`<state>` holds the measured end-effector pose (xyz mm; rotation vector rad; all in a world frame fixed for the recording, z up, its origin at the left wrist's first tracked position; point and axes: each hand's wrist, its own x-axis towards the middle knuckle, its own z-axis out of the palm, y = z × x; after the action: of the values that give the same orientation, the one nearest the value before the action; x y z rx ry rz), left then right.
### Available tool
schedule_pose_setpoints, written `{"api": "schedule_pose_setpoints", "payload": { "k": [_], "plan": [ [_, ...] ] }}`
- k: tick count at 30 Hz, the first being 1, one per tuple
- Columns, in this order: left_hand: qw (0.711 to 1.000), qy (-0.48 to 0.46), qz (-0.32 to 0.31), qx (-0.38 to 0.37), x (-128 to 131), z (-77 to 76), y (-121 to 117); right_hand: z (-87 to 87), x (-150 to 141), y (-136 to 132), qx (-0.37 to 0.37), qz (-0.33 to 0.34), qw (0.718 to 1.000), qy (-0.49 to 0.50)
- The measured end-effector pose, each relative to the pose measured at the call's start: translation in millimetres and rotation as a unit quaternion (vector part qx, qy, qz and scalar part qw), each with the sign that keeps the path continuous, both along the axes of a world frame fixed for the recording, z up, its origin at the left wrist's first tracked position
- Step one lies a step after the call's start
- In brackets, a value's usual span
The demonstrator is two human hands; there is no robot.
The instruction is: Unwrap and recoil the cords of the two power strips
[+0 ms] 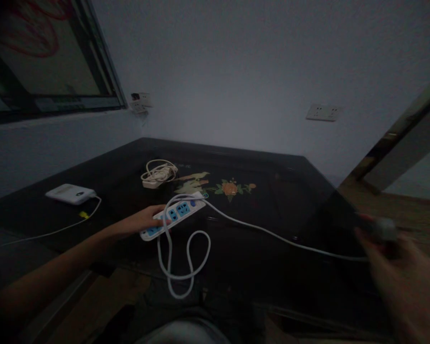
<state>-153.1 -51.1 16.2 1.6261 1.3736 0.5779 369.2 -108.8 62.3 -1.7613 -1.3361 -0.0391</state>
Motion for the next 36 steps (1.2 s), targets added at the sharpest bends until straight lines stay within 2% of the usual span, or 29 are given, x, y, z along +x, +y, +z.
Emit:
{"api": "schedule_pose_setpoints", "payload": {
  "k": [1, 2, 3, 4, 6, 8, 10, 13, 16, 20, 25, 27, 30, 33, 36],
  "plan": [
    [1.000, -0.013, 0.015, -0.003, 1, 2.1, -2, 0.3, -14, 0, -0.043, 0.000, 0.999, 0.011],
    [0.999, -0.032, 0.027, -0.009, 2, 3.5, -4, 1.0, -31, -1, -0.050, 0.004, 0.999, 0.014],
    [0.998, -0.056, 0.035, -0.019, 3, 4.1, -6, 1.6, -49, -2, -0.039, 0.040, 0.998, 0.008],
    [0.995, -0.086, 0.044, -0.031, 5, 3.8, -7, 1.4, -69, -4, -0.015, 0.092, 0.995, -0.016],
    [0.985, -0.148, 0.064, -0.060, 8, 1.6, -9, -2.6, -113, -10, 0.001, 0.231, 0.970, -0.077],
    [0.973, -0.196, 0.088, -0.085, 12, -1.2, -10, -12.1, -157, -19, -0.024, 0.403, 0.907, -0.121],
    [0.966, -0.220, 0.101, -0.094, 15, -3.2, -10, -25.7, -198, -27, -0.079, 0.501, 0.841, -0.187],
    [0.967, -0.216, 0.113, -0.072, 18, -4.8, -7, -48.1, -241, -33, -0.127, 0.550, 0.769, -0.300],
    [0.969, -0.207, 0.126, -0.057, 19, -5.5, -3, -66.7, -254, -32, -0.155, 0.556, 0.737, -0.353],
    [0.953, -0.255, 0.147, -0.076, 21, -1.8, 0, -80.0, -246, -29, -0.148, 0.538, 0.738, -0.380],
    [0.933, -0.314, 0.164, -0.064, 28, 15.6, -4, -80.6, -220, -27, -0.152, 0.504, 0.769, -0.362],
    [0.921, -0.341, 0.175, -0.067, 29, 24.7, -6, -75.1, -204, -21, -0.148, 0.488, 0.804, -0.307],
    [0.901, -0.382, 0.195, -0.065, 30, 35.8, -9, -59.9, -181, -4, -0.131, 0.485, 0.854, -0.139],
    [0.897, -0.412, 0.154, -0.041, 31, 40.6, -15, -42.7, -166, 20, -0.121, 0.500, 0.857, -0.017],
    [0.900, -0.431, 0.044, -0.047, 38, 41.3, -26, -30.4, -165, 48, -0.144, 0.506, 0.848, 0.072]
  ]
}}
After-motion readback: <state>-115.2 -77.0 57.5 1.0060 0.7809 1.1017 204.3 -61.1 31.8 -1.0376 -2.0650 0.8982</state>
